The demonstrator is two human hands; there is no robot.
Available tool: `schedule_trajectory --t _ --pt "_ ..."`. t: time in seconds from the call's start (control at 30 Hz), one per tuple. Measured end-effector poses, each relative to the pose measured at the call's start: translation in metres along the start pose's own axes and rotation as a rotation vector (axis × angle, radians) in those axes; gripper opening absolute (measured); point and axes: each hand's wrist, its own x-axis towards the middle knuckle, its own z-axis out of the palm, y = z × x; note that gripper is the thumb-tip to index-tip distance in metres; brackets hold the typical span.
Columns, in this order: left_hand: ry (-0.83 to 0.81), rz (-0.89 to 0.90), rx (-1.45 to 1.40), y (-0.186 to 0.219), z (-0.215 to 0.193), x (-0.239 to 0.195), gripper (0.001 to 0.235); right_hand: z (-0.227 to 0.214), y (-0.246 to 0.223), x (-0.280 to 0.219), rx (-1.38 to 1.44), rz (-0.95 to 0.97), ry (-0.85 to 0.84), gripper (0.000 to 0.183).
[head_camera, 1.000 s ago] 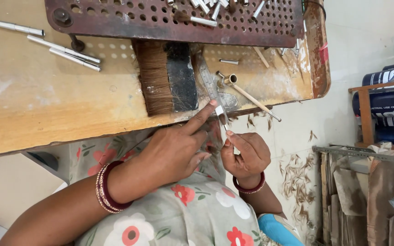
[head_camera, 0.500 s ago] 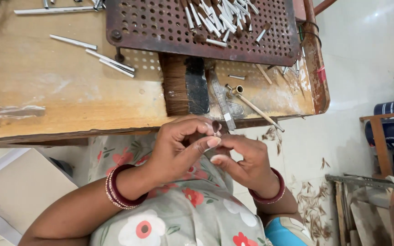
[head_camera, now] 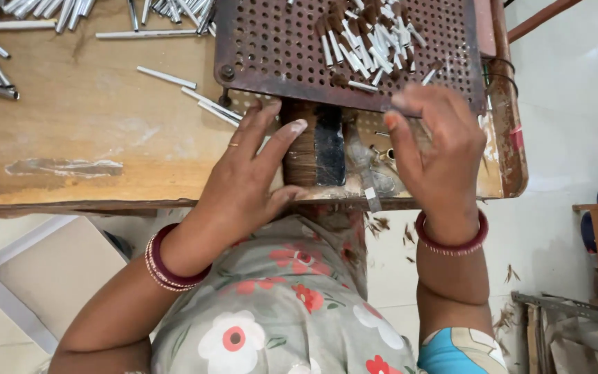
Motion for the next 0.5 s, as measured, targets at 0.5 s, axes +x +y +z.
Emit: schedule_trajectory --t 0.5 --pt "0.425 -0.145 -0.708 0.016 0.034 -0.022 0.044 0.047 -0.052 -0.056 0.246 0.165 -0.131 0.018"
